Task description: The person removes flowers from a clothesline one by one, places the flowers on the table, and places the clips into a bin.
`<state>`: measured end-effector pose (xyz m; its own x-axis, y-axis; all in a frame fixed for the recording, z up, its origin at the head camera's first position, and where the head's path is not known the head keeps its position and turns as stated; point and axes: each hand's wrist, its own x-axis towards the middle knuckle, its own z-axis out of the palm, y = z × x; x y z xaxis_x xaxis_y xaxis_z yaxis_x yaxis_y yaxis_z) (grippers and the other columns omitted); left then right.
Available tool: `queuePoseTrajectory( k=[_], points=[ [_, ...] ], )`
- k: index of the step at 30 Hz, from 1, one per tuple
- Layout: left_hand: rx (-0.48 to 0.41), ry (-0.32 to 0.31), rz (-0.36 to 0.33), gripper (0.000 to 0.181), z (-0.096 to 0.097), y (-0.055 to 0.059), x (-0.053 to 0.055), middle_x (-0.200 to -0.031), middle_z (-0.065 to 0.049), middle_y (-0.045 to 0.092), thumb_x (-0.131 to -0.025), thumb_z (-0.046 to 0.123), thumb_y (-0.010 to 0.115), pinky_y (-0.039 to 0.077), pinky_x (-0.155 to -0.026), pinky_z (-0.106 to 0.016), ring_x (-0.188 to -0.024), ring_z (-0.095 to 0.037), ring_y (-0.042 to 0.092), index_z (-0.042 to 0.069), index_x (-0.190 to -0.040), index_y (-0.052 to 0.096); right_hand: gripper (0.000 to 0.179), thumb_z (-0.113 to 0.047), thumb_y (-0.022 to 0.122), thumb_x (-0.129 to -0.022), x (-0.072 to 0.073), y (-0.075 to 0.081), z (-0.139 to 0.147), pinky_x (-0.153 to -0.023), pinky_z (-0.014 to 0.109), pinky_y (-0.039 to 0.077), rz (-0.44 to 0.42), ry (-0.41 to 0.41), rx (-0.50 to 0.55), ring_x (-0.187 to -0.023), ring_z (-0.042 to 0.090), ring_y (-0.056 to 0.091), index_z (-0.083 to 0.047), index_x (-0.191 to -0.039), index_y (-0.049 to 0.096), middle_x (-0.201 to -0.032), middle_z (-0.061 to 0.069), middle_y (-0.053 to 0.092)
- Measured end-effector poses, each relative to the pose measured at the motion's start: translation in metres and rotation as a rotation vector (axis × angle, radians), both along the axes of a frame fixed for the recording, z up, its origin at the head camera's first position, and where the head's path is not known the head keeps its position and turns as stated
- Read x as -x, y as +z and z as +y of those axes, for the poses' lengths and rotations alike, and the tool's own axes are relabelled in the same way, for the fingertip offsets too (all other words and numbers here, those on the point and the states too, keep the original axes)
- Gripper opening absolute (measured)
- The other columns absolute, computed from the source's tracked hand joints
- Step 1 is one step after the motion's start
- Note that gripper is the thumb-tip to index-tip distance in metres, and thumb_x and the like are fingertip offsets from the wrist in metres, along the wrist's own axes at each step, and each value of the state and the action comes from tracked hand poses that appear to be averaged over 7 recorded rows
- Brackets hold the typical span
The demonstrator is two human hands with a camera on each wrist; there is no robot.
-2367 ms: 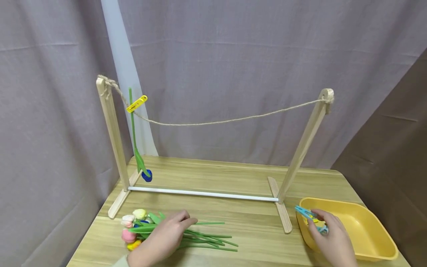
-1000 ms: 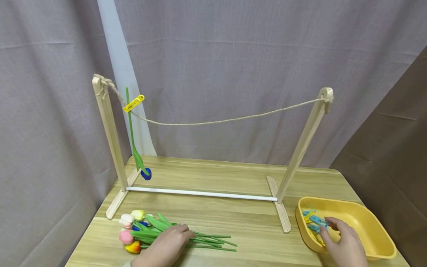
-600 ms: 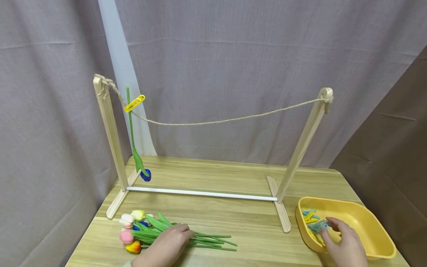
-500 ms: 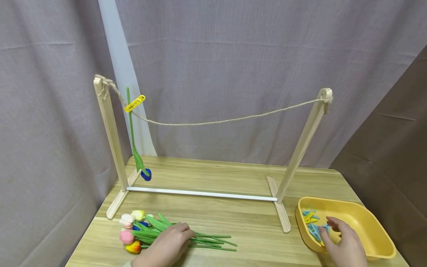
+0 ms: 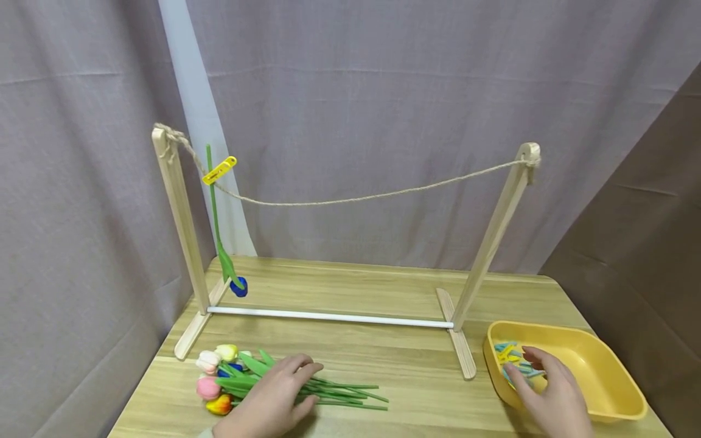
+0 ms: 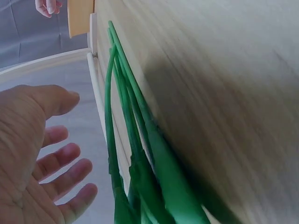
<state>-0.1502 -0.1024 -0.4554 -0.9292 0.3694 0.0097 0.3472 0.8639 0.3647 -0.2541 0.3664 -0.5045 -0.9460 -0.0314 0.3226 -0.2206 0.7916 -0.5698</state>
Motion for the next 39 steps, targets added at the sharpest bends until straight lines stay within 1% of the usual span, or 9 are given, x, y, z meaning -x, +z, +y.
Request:
queuePoseTrajectory(
  k=[4,11,15,18,22,27,34,37,39],
  points=[
    [-0.019,0.017,0.039,0.049,-0.004,0.003,0.000,-0.121,0.002,0.055,-0.089,0.037,0.070,0.051,-0.089,-0.041,-0.108,-0.017,0.054,0.016,-0.132,0.057,0.050,-0.027,0.082,-0.079,0.004,0.010,-0.016,-0.075,0.030,0.036,0.032,0.034,0.015,-0.093,0.021,0.051,0.000,-0.116,0.062,-0.104,0.011,0.065],
    [-0.017,0.070,0.089,0.052,-0.010,0.011,0.001,-0.123,0.001,0.056,-0.087,0.037,0.071,0.048,-0.094,-0.043,-0.114,-0.019,0.053,0.016,-0.132,0.057,0.050,-0.027,0.079,-0.082,0.010,0.029,-0.054,-0.080,0.048,0.041,0.045,0.140,0.043,-0.099,0.030,0.054,0.002,-0.118,0.060,-0.109,0.014,0.062],
    [-0.028,0.098,0.146,0.053,-0.015,0.017,0.001,-0.120,0.004,0.057,-0.084,0.037,0.074,0.051,-0.090,-0.038,-0.109,-0.015,0.056,0.016,-0.131,0.058,0.049,-0.025,0.081,-0.079,0.015,0.039,-0.080,-0.082,0.045,0.040,0.117,0.220,0.052,-0.098,0.026,0.054,-0.002,-0.117,0.061,-0.107,0.010,0.064],
    [-0.046,0.123,0.219,0.054,-0.022,0.023,0.002,-0.116,0.005,0.058,-0.082,0.034,0.077,0.053,-0.085,-0.036,-0.104,-0.013,0.058,0.016,-0.130,0.059,0.049,-0.023,0.083,-0.075,0.020,0.049,-0.099,-0.082,0.041,0.041,0.203,0.294,0.061,-0.097,0.023,0.055,-0.004,-0.115,0.063,-0.105,0.007,0.065],
    [-0.090,0.158,0.326,0.061,-0.033,0.036,0.006,-0.117,0.002,0.059,-0.079,0.031,0.080,0.053,-0.084,-0.039,-0.104,-0.015,0.059,0.015,-0.133,0.056,0.051,-0.024,0.083,-0.074,0.030,0.070,-0.123,-0.083,0.039,0.042,0.293,0.391,0.062,-0.096,0.022,0.057,-0.004,-0.116,0.063,-0.104,0.005,0.065],
    [-0.195,0.183,0.445,0.065,-0.044,0.059,0.018,-0.124,-0.004,0.057,-0.081,0.027,0.077,0.049,-0.092,-0.042,-0.112,-0.021,0.055,0.010,-0.138,0.050,0.052,-0.031,0.079,-0.078,0.046,0.108,-0.155,-0.088,0.039,0.042,0.341,0.494,0.062,-0.101,0.021,0.056,-0.006,-0.120,0.062,-0.109,0.004,0.065],
    [-0.414,0.205,0.720,0.058,-0.060,0.095,0.045,-0.123,-0.013,0.057,-0.082,0.017,0.070,0.039,-0.101,-0.027,-0.112,-0.029,0.053,0.000,-0.134,0.051,0.045,-0.031,0.074,-0.082,0.064,0.160,-0.206,-0.088,0.041,0.044,0.517,0.671,0.121,-0.099,0.023,0.058,-0.005,-0.118,0.063,-0.107,0.004,0.066],
    [-0.466,0.248,0.784,0.059,-0.065,0.107,0.056,-0.124,-0.016,0.056,-0.081,0.012,0.071,0.037,-0.101,-0.026,-0.114,-0.028,0.052,-0.001,-0.135,0.050,0.042,-0.030,0.072,-0.084,0.068,0.179,-0.225,-0.086,0.039,0.045,0.567,0.718,0.125,-0.097,0.023,0.059,-0.005,-0.117,0.063,-0.107,0.005,0.066],
    [-0.480,0.276,0.800,0.060,-0.068,0.113,0.062,-0.124,-0.018,0.055,-0.080,0.008,0.072,0.038,-0.101,-0.028,-0.115,-0.029,0.051,-0.002,-0.135,0.049,0.041,-0.030,0.072,-0.084,0.070,0.190,-0.236,-0.085,0.038,0.045,0.590,0.739,0.119,-0.096,0.022,0.059,-0.005,-0.116,0.064,-0.107,0.004,0.065]
  ],
)
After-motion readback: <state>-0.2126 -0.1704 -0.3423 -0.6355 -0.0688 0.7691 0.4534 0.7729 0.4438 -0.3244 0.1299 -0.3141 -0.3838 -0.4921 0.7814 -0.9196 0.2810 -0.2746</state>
